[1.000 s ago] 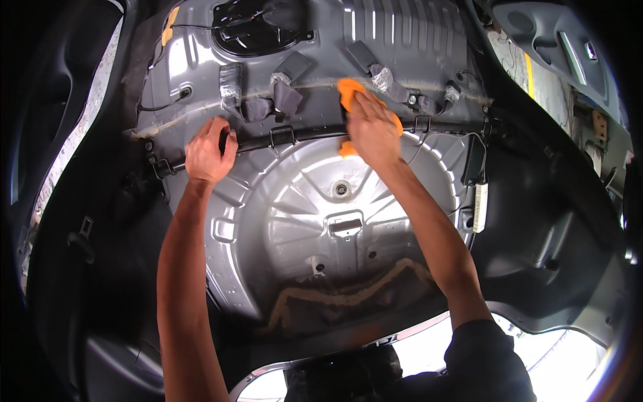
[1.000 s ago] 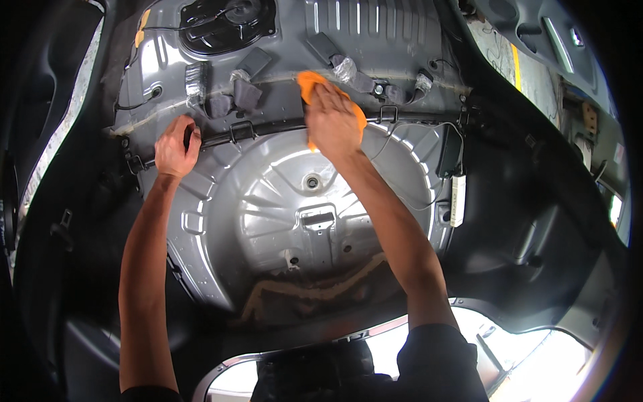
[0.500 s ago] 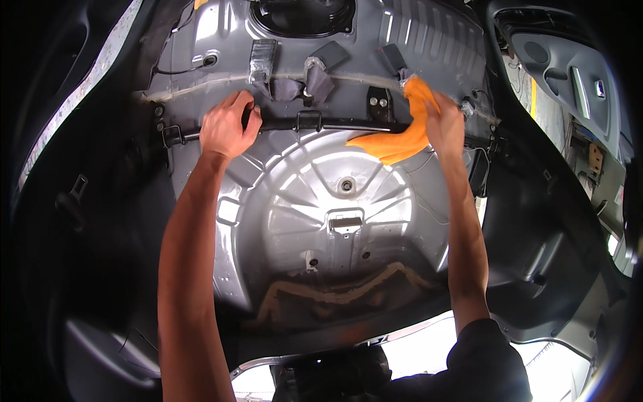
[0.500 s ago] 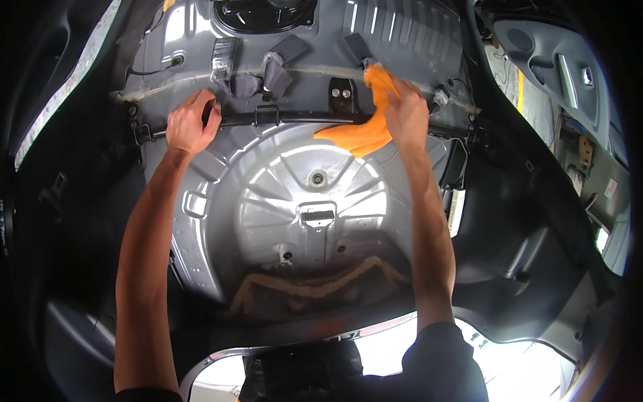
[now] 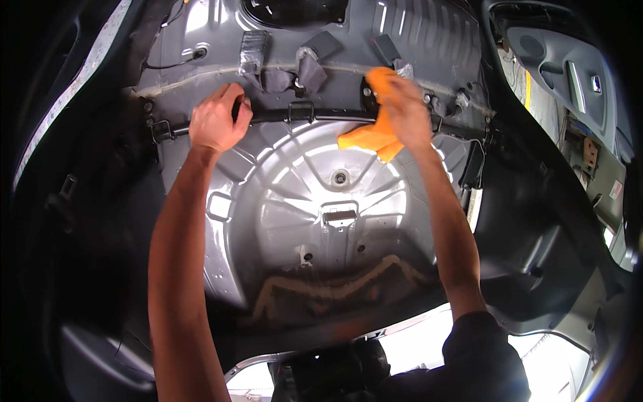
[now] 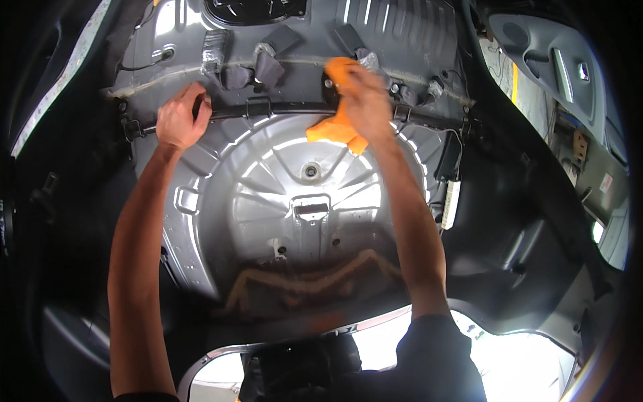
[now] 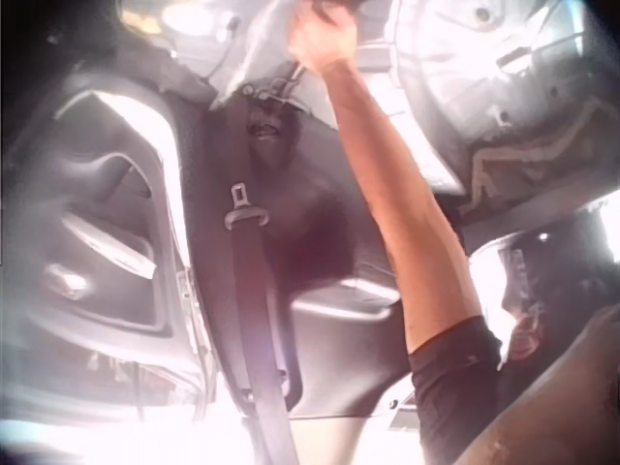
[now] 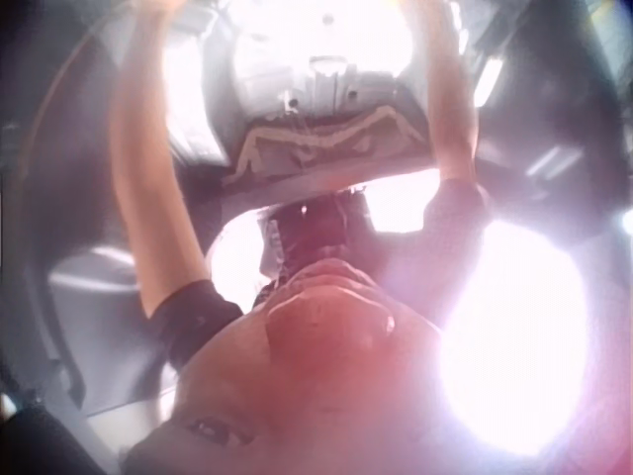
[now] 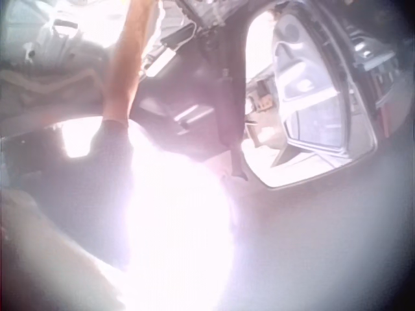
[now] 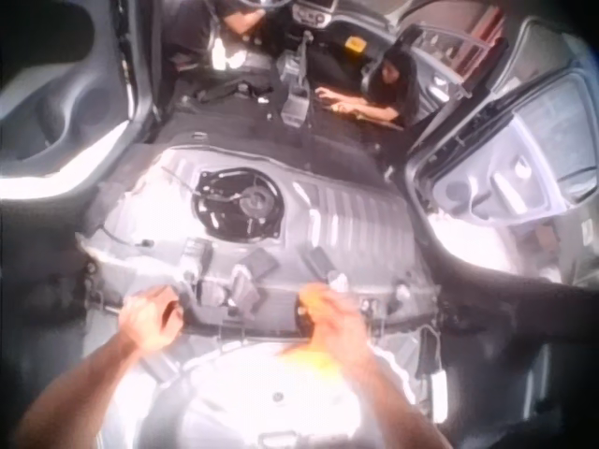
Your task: The person wets an orange microfiber cloth at a wall-mounted faucet and proceeds to wipe the interior surfaces of a car trunk. The person cleans the metal floor, side panels, and the underside of the trunk lid using the damp cloth.
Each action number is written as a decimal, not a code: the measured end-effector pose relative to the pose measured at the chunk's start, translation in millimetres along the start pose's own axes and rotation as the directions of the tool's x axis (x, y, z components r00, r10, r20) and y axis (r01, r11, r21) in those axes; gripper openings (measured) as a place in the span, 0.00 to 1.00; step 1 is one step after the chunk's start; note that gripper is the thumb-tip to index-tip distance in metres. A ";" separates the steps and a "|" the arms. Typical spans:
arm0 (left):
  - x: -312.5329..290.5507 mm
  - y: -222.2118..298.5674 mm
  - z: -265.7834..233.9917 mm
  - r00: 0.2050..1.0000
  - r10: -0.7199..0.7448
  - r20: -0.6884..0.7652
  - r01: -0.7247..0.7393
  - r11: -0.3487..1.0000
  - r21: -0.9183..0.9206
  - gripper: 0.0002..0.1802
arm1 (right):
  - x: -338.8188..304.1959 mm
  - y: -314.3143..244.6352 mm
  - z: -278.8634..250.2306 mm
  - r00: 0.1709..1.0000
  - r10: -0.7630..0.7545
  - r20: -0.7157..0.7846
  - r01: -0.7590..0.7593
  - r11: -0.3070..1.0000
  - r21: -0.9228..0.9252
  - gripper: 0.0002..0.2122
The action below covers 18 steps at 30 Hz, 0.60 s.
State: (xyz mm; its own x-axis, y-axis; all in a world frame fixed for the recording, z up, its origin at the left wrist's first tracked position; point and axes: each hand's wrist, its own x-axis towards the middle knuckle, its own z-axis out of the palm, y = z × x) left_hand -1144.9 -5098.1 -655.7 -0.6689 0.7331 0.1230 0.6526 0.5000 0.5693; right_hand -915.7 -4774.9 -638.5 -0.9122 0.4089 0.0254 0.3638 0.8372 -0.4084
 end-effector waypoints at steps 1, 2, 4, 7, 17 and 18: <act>2.3 0.3 3.3 1.000 0.017 -0.019 -0.017 1.000 -0.009 0.07 | 0.3 -3.9 9.2 0.994 -0.105 0.027 0.104 0.994 0.044 0.13; 2.4 1.0 5.6 1.000 0.017 -0.013 -0.017 0.999 -0.033 0.06 | -10.9 -3.5 4.5 0.993 -0.090 0.081 0.088 0.996 0.030 0.13; -8.1 -4.1 1.8 1.000 -0.018 0.017 0.018 1.000 0.006 0.07 | -20.0 -22.2 -3.3 0.978 -0.094 0.186 0.089 0.995 0.035 0.13; -10.7 -5.6 -0.1 1.000 -0.026 0.015 0.026 1.000 0.009 0.07 | 5.3 -18.9 -22.0 0.925 -0.064 0.374 0.099 0.992 -0.075 0.14; -7.1 -4.0 2.7 0.999 -0.010 0.034 0.010 1.000 0.007 0.07 | 8.9 -14.6 -31.2 0.976 -0.073 0.206 0.160 0.881 -0.446 0.12; -9.8 -2.9 1.3 0.999 -0.024 0.044 0.023 1.000 0.009 0.07 | 10.2 -19.1 -33.0 0.979 0.005 0.204 0.111 0.826 -0.552 0.12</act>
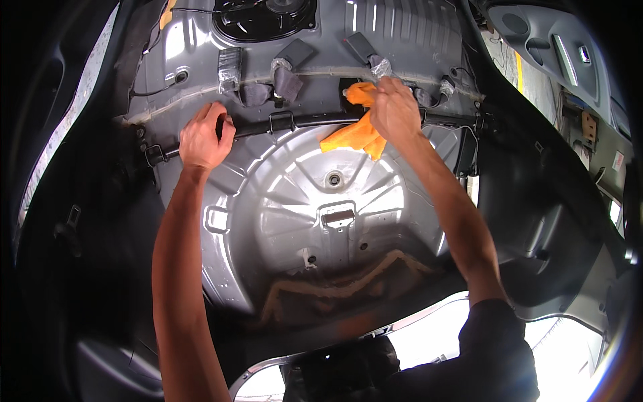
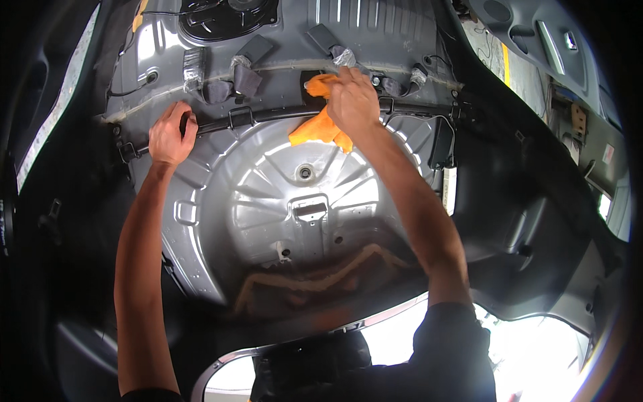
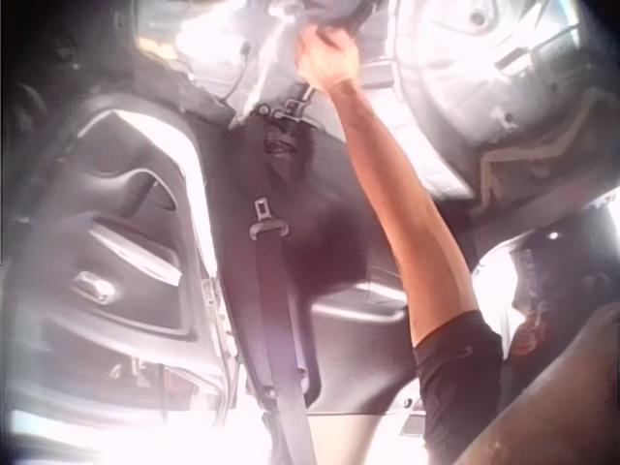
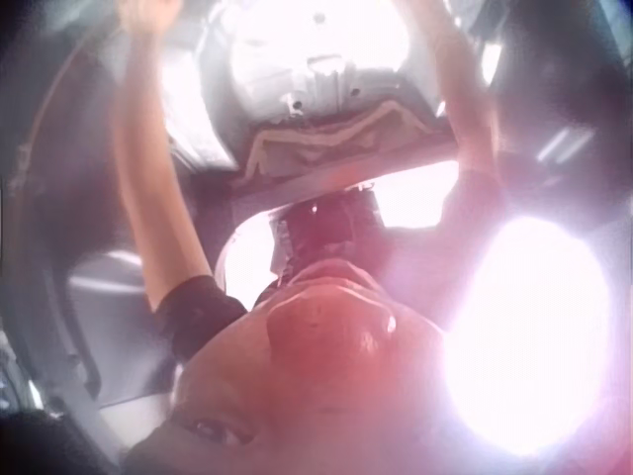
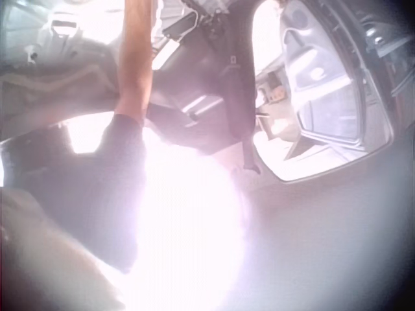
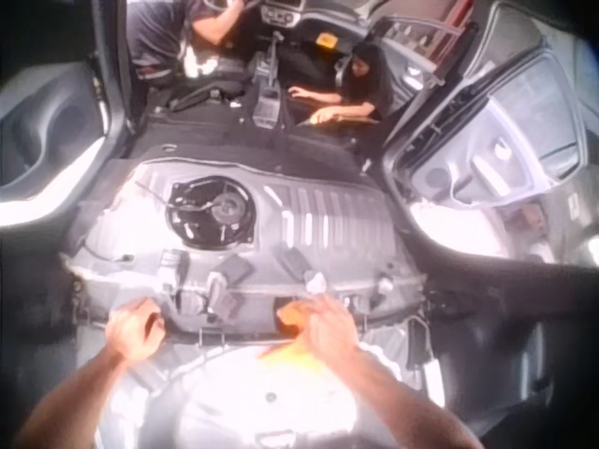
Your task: The person wets an orange microfiber cloth at a wall-mounted faucet and proceeds to wipe the interior surfaces of a car trunk. The person cleans the metal floor, side panels, and the underside of the trunk lid using the damp cloth.
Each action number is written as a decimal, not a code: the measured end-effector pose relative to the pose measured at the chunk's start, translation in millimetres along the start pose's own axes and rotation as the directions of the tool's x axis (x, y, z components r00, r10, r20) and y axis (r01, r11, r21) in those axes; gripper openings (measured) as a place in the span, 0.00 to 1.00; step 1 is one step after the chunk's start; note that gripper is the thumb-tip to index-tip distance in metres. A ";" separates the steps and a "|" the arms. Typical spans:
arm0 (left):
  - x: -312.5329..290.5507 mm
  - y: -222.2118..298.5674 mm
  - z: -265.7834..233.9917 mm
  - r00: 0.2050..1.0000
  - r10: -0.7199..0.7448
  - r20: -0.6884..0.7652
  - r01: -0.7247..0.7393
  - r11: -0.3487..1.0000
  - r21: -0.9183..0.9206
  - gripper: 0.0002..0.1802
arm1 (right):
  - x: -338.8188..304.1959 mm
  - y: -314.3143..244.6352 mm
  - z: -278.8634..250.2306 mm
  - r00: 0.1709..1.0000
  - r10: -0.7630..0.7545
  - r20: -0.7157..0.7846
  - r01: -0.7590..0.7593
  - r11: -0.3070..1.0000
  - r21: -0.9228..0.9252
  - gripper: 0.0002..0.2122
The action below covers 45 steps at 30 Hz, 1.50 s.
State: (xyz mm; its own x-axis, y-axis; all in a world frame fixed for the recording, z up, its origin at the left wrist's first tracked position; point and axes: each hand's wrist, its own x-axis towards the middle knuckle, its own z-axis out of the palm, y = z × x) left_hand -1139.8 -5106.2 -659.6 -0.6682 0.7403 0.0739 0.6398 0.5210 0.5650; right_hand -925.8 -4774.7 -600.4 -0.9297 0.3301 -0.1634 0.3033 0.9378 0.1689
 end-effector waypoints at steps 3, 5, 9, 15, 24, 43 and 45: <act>0.9 -0.7 -1.8 1.000 -0.005 0.007 0.005 1.000 0.009 0.06 | -7.1 6.9 -21.9 0.975 0.221 -0.019 -0.218 0.971 0.098 0.13; 1.4 0.1 -4.7 1.000 -0.010 0.015 0.009 1.000 0.023 0.06 | -7.3 6.4 -14.9 0.971 0.232 -0.055 -0.200 0.918 0.342 0.15; 10.8 6.5 4.0 1.000 0.010 -0.012 -0.010 1.000 -0.021 0.06 | -7.7 0.6 34.4 0.967 -0.125 -0.223 0.214 0.871 0.442 0.16; 0.8 -0.5 -1.4 1.000 0.007 -0.005 -0.007 1.000 -0.008 0.06 | 26.2 8.0 15.1 0.977 -0.158 -0.147 0.177 0.976 0.125 0.13; -1.6 -3.9 1.0 1.000 -0.022 0.012 0.022 1.000 0.013 0.07 | 31.5 25.0 4.7 0.991 -0.095 -0.096 0.086 0.992 -0.088 0.12; 2.2 -5.0 1.3 1.000 -0.027 0.008 0.027 1.000 0.012 0.08 | 25.1 16.4 16.5 0.996 -0.006 -0.085 0.041 0.912 0.408 0.12; 1.4 -7.0 1.8 0.999 -0.041 0.015 0.040 0.999 0.023 0.08 | 28.4 4.4 10.2 0.996 0.076 -0.036 -0.050 0.882 0.469 0.14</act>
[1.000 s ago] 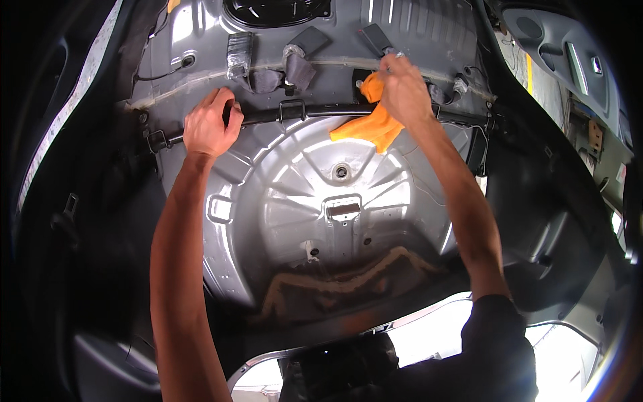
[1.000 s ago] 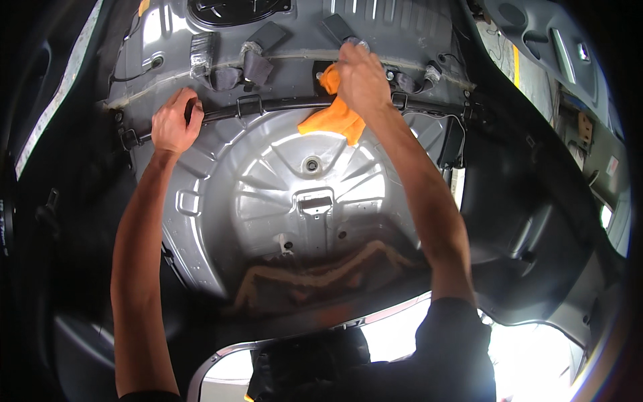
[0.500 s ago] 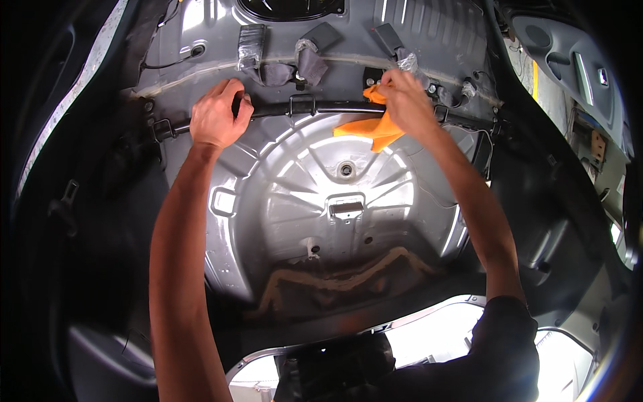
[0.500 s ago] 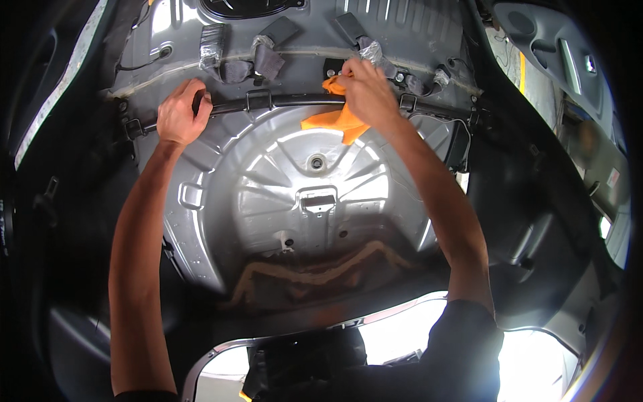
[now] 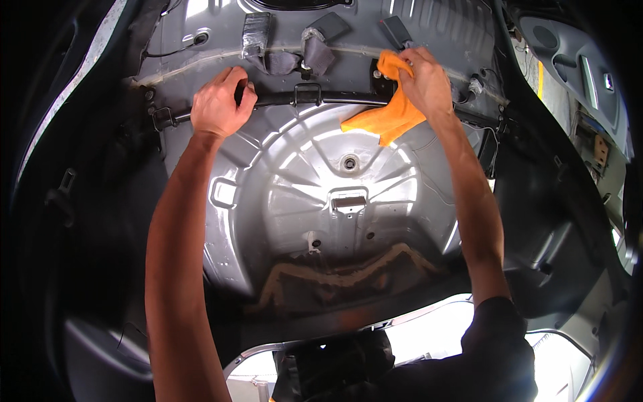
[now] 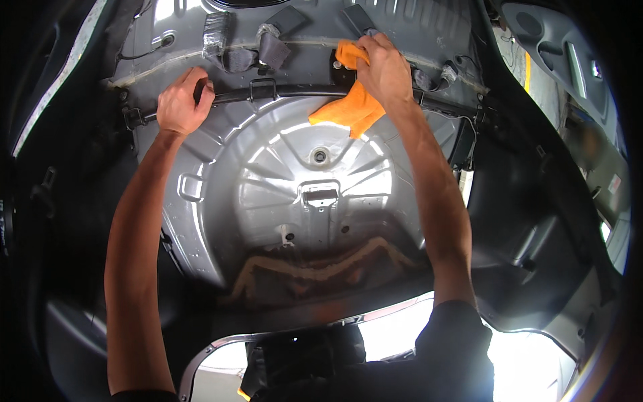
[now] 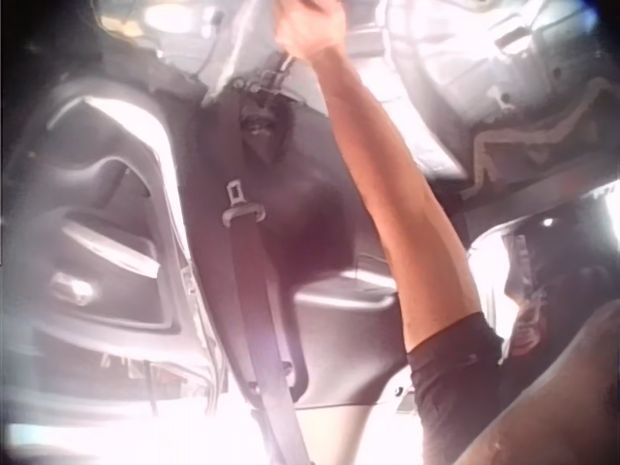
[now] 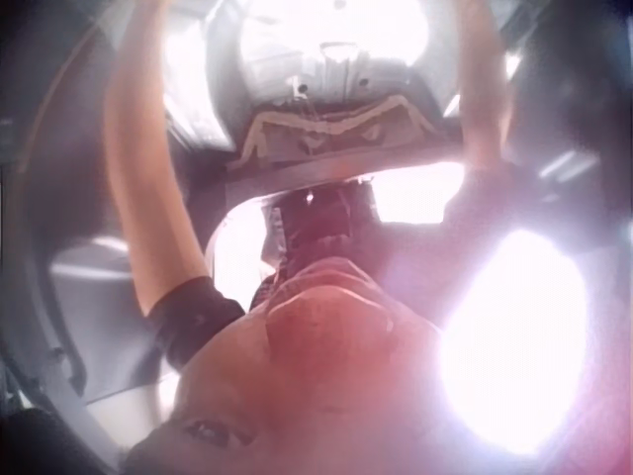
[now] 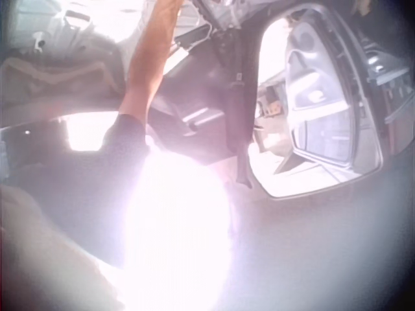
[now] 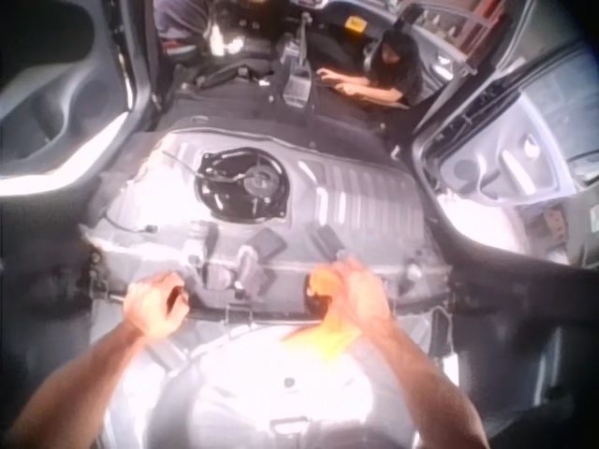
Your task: The person wets an orange microfiber cloth at a wall-mounted faucet and proceeds to wipe the interior surfaces of a car trunk. The person cleans the metal floor, side panels, and the underside of the trunk lid using the damp cloth.
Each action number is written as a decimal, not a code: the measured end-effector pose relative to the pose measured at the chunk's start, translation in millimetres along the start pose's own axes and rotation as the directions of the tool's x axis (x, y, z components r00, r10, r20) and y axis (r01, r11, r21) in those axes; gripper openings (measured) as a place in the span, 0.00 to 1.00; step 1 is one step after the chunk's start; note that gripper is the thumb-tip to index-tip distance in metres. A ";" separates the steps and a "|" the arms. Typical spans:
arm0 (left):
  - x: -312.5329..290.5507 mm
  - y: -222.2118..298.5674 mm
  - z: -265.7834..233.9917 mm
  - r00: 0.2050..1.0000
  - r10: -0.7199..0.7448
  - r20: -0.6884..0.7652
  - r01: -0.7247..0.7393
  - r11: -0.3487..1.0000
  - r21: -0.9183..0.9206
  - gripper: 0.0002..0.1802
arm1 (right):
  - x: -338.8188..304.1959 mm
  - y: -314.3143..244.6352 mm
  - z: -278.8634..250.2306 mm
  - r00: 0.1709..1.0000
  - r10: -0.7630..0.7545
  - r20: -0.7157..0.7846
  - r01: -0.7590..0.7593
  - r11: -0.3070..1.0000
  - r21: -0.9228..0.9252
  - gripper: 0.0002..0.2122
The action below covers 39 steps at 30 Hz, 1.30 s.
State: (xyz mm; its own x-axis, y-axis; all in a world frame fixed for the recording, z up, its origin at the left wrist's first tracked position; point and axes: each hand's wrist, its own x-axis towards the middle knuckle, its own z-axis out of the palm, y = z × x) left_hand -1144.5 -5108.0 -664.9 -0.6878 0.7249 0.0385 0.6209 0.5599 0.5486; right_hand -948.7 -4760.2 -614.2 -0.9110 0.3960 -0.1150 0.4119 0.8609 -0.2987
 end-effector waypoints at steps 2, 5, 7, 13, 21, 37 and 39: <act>-0.2 2.1 3.5 1.000 0.015 -0.005 -0.015 1.000 0.008 0.08 | -0.5 -4.5 2.6 0.996 0.090 0.020 -0.092 0.983 0.157 0.15; 7.1 5.3 1.0 0.999 0.040 -0.016 -0.040 0.999 -0.001 0.08 | 1.2 11.6 24.1 0.974 -0.209 -0.091 0.214 0.975 0.061 0.15; 2.8 8.0 1.4 0.998 0.050 -0.024 -0.050 0.999 -0.015 0.07 | -2.9 13.4 24.7 0.994 -0.110 -0.011 0.110 0.993 0.044 0.15; -3.0 4.0 -1.9 0.999 0.034 -0.032 -0.034 0.999 0.007 0.07 | -6.1 -11.8 -11.9 0.989 0.141 0.032 -0.139 0.988 -0.073 0.15; 0.2 2.4 1.1 0.998 0.048 -0.031 -0.048 0.999 0.005 0.08 | -28.2 -10.3 7.7 0.976 0.074 0.204 -0.058 0.995 -0.085 0.12; -1.8 1.6 1.0 0.999 0.039 -0.022 -0.039 0.999 0.011 0.08 | 33.1 -13.4 0.2 0.786 -0.548 0.287 0.574 0.819 -0.007 0.11; -2.9 3.6 3.4 0.999 0.038 -0.031 -0.038 0.999 0.010 0.08 | 33.4 -11.5 3.9 0.797 -0.524 0.299 0.542 0.840 0.027 0.10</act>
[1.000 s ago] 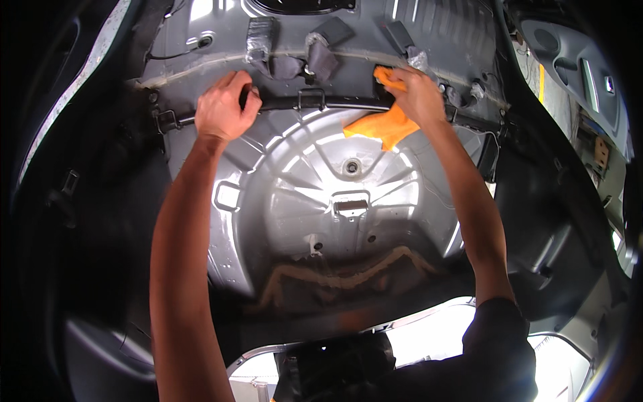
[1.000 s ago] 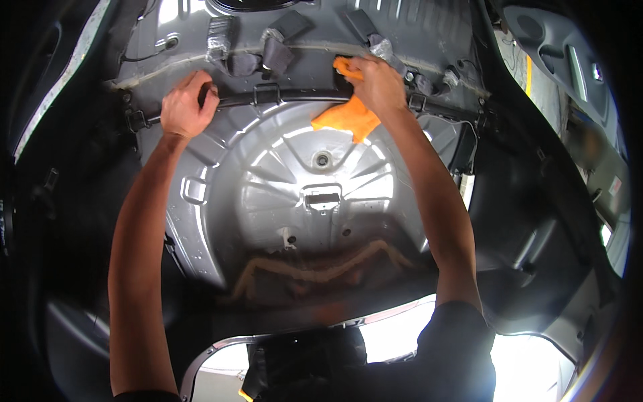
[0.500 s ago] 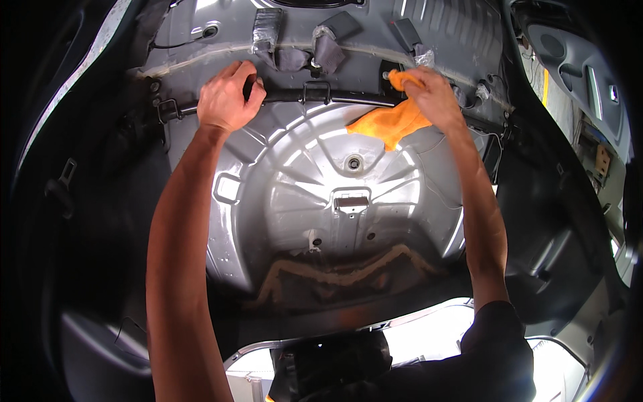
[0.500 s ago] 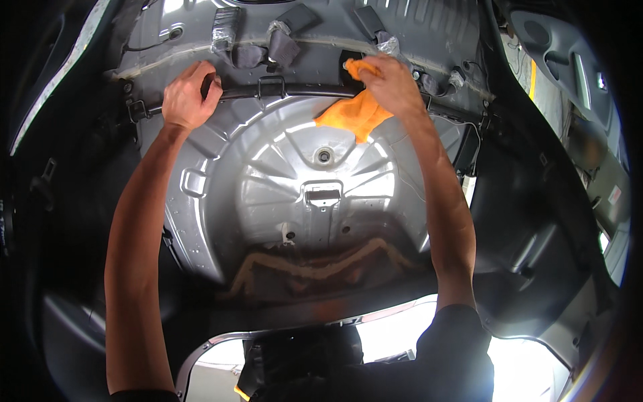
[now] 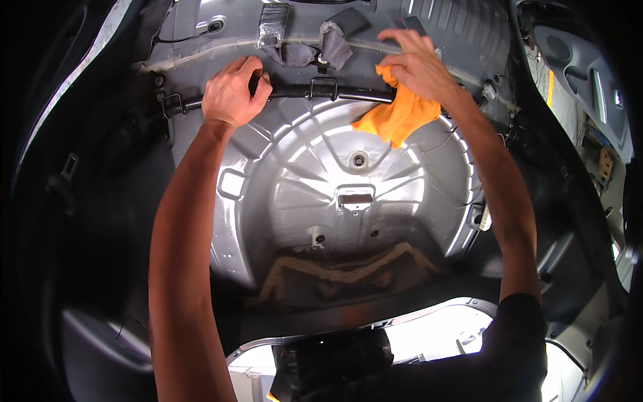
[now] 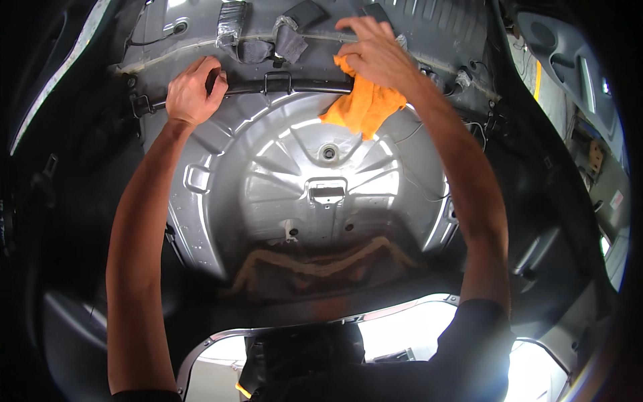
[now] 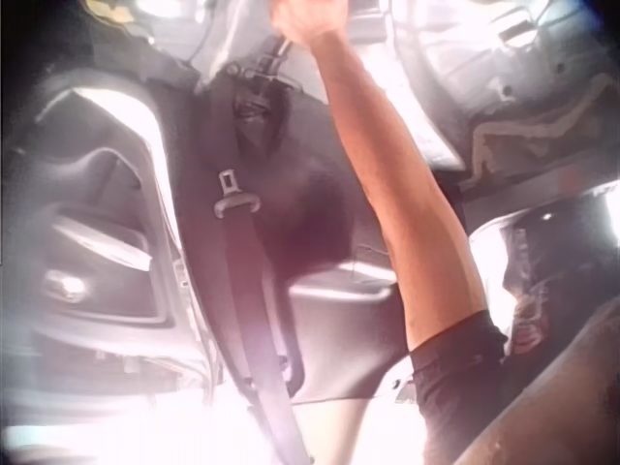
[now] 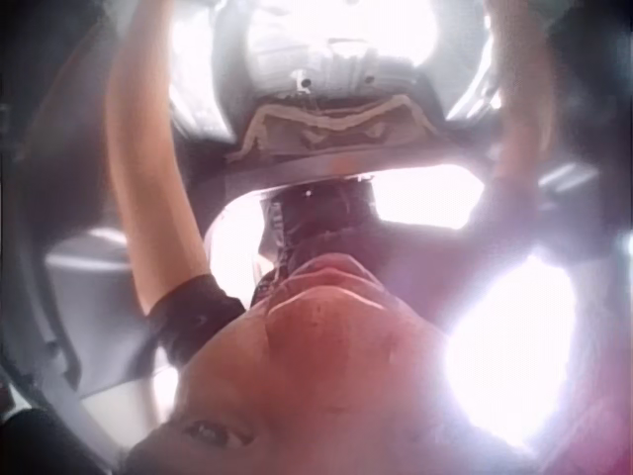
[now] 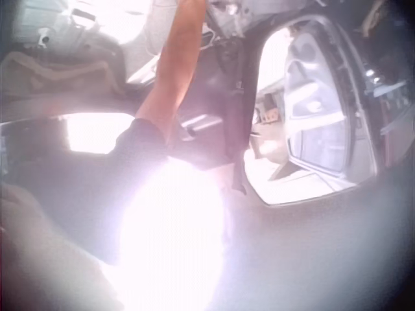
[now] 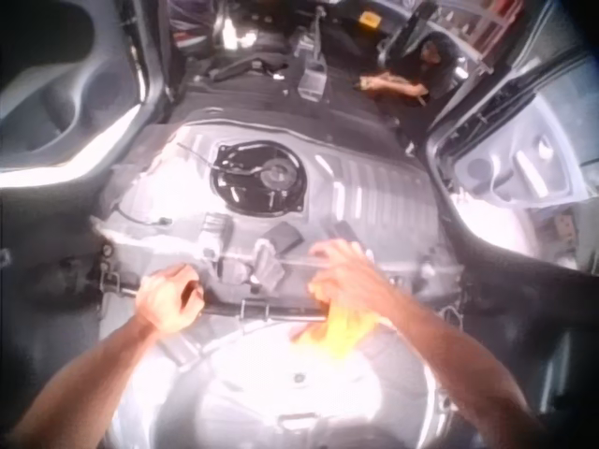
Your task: The person wets an orange microfiber cloth at a wall-mounted faucet and proceeds to wipe the interior surfaces of a car trunk. The person cleans the metal floor, side panels, and the underside of the trunk lid using the damp cloth.
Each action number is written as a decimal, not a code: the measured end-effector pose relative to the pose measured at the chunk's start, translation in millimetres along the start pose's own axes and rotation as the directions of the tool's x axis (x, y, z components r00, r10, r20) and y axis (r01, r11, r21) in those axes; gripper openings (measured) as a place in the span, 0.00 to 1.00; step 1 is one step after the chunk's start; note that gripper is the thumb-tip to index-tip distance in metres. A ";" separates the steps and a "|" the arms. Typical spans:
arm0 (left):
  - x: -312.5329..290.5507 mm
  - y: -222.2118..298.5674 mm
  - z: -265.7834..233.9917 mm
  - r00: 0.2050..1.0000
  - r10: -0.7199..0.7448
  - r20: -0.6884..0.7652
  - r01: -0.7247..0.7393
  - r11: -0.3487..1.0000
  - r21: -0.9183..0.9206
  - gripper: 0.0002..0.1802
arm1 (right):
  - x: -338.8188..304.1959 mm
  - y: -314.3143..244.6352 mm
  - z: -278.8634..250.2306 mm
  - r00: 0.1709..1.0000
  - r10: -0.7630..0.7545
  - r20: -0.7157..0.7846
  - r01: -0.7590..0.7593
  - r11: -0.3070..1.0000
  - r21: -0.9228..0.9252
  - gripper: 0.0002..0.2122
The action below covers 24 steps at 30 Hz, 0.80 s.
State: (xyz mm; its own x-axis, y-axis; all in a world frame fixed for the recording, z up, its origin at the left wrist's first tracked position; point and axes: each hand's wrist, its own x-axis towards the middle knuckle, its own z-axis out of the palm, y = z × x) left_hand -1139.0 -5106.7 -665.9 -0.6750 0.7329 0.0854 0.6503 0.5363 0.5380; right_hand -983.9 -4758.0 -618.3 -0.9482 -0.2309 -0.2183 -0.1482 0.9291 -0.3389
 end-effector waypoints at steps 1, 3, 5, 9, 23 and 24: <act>1.5 -0.1 -0.5 1.000 0.019 -0.015 -0.019 1.000 0.001 0.08 | 0.2 1.5 3.6 1.000 0.014 -0.002 -0.014 1.000 0.017 0.10; 3.2 0.3 -2.2 0.999 0.026 -0.029 -0.026 1.000 -0.003 0.08 | -7.9 -14.0 22.3 0.997 -0.043 -0.060 0.044 0.999 0.020 0.08; 5.3 2.9 -2.7 1.000 0.006 -0.027 -0.007 1.000 -0.015 0.08 | -10.5 -17.9 26.0 0.992 0.108 -0.069 -0.098 0.986 0.133 0.08; -1.7 -1.9 -1.2 1.000 -0.008 0.002 0.008 1.000 0.000 0.08 | 23.5 -39.5 14.0 0.922 0.380 0.070 -0.365 0.796 0.483 0.08; -4.4 -3.7 -1.9 1.000 -0.003 0.004 0.003 1.000 0.031 0.09 | 5.8 -44.2 14.1 0.986 0.162 -0.041 -0.164 0.985 -0.051 0.11; 1.7 -0.7 1.4 1.000 0.014 -0.004 -0.014 1.000 0.024 0.09 | 10.8 -44.2 25.2 0.971 0.223 -0.082 -0.221 0.975 0.035 0.11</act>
State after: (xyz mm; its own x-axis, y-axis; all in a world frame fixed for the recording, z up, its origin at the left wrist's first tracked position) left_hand -1140.2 -5105.2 -667.3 -0.6672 0.7386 0.0965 0.6678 0.5358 0.5166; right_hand -980.6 -4808.9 -628.7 -0.9770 0.0064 -0.2129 0.0747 0.9464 -0.3144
